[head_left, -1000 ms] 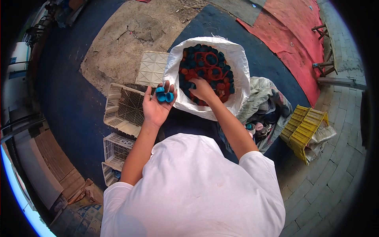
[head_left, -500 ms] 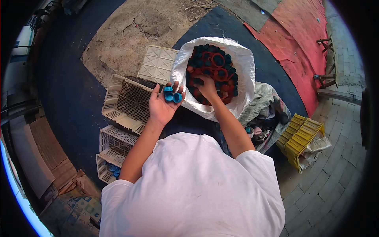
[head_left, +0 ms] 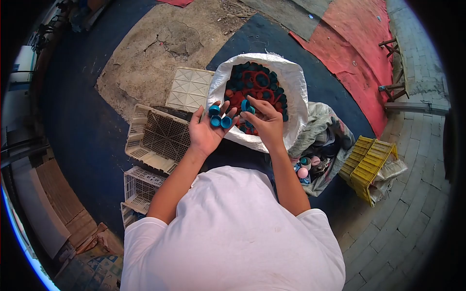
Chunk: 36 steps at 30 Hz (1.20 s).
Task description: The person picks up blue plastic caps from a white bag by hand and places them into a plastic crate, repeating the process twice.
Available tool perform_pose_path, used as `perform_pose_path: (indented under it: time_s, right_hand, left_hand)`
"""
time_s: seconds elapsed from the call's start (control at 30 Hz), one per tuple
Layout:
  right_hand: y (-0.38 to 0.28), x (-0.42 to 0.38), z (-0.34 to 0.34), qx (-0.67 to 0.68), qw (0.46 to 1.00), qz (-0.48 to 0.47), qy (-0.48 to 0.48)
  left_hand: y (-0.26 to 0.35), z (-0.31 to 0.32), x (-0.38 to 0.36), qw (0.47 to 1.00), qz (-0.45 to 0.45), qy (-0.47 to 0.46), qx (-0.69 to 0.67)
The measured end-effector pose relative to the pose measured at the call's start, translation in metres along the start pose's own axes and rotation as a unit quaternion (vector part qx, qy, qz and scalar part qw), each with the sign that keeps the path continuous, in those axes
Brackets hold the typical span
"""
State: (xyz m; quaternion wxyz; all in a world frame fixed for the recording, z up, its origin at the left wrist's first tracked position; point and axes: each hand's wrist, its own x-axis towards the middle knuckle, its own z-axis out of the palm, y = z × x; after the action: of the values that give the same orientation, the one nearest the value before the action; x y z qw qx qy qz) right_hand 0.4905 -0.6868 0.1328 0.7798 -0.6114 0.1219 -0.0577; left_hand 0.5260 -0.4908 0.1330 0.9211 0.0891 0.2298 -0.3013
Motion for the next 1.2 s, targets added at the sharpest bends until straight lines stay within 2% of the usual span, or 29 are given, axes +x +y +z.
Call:
perform_pose_path:
  time_s: [0.1, 0.23, 0.37, 0.47, 0.57, 0.67, 0.77, 0.8, 0.93, 1.03, 1.07, 1.17, 1.2]
  right_hand:
    - [-0.016, -0.006, 0.017, -0.172, 0.982, -0.079, -0.007]
    - [-0.013, -0.005, 0.027, -0.308, 0.939, -0.152, -0.032]
    - [-0.017, -0.007, 0.030, -0.304, 0.938, -0.164, -0.028]
    - [-0.027, -0.009, 0.028, -0.298, 0.946, -0.127, -0.021]
    - [-0.032, -0.011, 0.029, -0.306, 0.936, -0.174, -0.016]
    - [-0.039, -0.012, 0.040, -0.338, 0.896, -0.280, -0.076]
    - [-0.024, -0.012, 0.054, -0.377, 0.859, -0.318, -0.136]
    - [-0.023, -0.015, 0.060, -0.368, 0.867, -0.290, -0.170]
    - [-0.012, -0.022, 0.069, -0.377, 0.860, -0.296, -0.175]
    - [-0.018, -0.019, 0.059, -0.355, 0.843, -0.365, -0.170]
    - [-0.024, -0.017, 0.053, -0.333, 0.861, -0.357, -0.142]
    - [-0.025, 0.001, 0.027, -0.259, 0.915, -0.308, -0.040]
    - [-0.019, 0.010, 0.016, -0.234, 0.940, -0.249, 0.000]
  left_hand:
    - [-0.002, -0.003, 0.004, 1.000, -0.020, -0.012, 0.006]
    - [-0.004, -0.005, 0.012, 0.999, -0.033, -0.018, 0.016]
    - [-0.004, -0.013, 0.017, 0.999, -0.046, -0.025, 0.001]
    - [-0.005, -0.009, 0.017, 0.998, -0.047, -0.015, 0.026]
    - [-0.004, -0.008, 0.020, 0.998, -0.055, -0.013, 0.005]
    - [-0.005, -0.002, 0.020, 0.998, -0.052, 0.011, 0.034]
    - [-0.009, -0.008, 0.023, 0.994, -0.058, -0.067, 0.058]
    - [-0.011, -0.002, 0.019, 0.994, -0.070, -0.077, 0.038]
    - [-0.009, -0.010, 0.022, 0.998, -0.026, -0.046, 0.020]
    - [-0.007, -0.016, 0.022, 0.997, -0.018, -0.068, 0.011]
    - [-0.006, -0.019, 0.023, 0.997, -0.018, -0.076, 0.011]
    - [0.000, -0.010, 0.018, 1.000, -0.011, 0.014, -0.026]
    - [0.001, -0.015, 0.018, 0.997, -0.031, -0.037, -0.056]
